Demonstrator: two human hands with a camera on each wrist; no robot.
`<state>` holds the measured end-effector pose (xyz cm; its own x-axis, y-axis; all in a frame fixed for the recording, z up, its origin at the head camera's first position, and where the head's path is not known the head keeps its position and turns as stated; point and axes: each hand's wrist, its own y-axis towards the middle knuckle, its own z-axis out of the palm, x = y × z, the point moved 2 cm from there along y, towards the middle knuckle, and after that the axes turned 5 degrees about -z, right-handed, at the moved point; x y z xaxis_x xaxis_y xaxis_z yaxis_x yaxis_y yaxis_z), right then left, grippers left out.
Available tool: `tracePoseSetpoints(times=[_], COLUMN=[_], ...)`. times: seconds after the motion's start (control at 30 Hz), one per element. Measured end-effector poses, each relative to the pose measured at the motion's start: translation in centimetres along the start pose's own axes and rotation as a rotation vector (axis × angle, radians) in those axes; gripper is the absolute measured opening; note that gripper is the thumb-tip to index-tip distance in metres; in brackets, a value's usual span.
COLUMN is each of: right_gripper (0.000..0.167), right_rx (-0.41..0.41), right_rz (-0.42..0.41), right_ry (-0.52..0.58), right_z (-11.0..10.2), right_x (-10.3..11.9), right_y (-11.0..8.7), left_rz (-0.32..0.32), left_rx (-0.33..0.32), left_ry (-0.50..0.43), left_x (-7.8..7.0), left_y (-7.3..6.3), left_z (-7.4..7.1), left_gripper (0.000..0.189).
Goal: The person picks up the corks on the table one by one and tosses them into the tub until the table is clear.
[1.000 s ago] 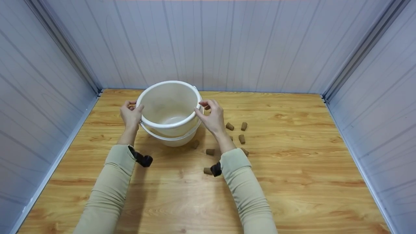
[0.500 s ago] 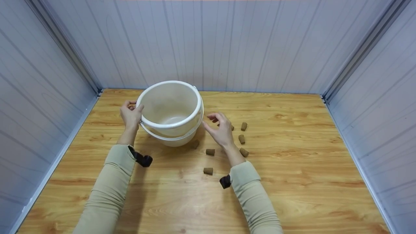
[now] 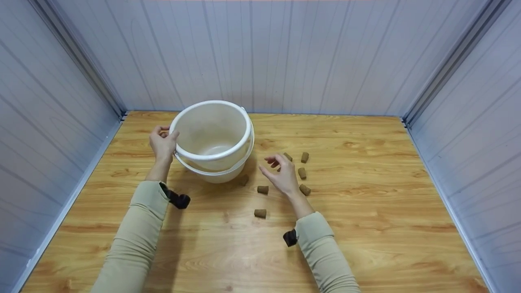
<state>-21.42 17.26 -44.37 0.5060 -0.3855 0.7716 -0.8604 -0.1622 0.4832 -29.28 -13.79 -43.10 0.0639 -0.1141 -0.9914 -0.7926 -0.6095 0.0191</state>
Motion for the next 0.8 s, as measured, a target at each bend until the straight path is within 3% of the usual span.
tracePoseSetpoints(times=[0.47,0.8], right_gripper=[0.027,0.031], right_rx=[0.156,0.317], right_rz=[-0.027,-0.044], right_ry=[-0.017,0.012], right_z=[0.0,0.2], right_x=[-1.3,-2.6], right_y=[-2.5,-4.3], left_rz=[0.003,-0.007], left_rx=[-0.005,-0.008], left_ry=[-0.016,-0.017], left_x=[-0.1,-0.1], left_y=[-0.1,-0.1], left_z=[0.1,0.2], left_gripper=[0.018,0.019])
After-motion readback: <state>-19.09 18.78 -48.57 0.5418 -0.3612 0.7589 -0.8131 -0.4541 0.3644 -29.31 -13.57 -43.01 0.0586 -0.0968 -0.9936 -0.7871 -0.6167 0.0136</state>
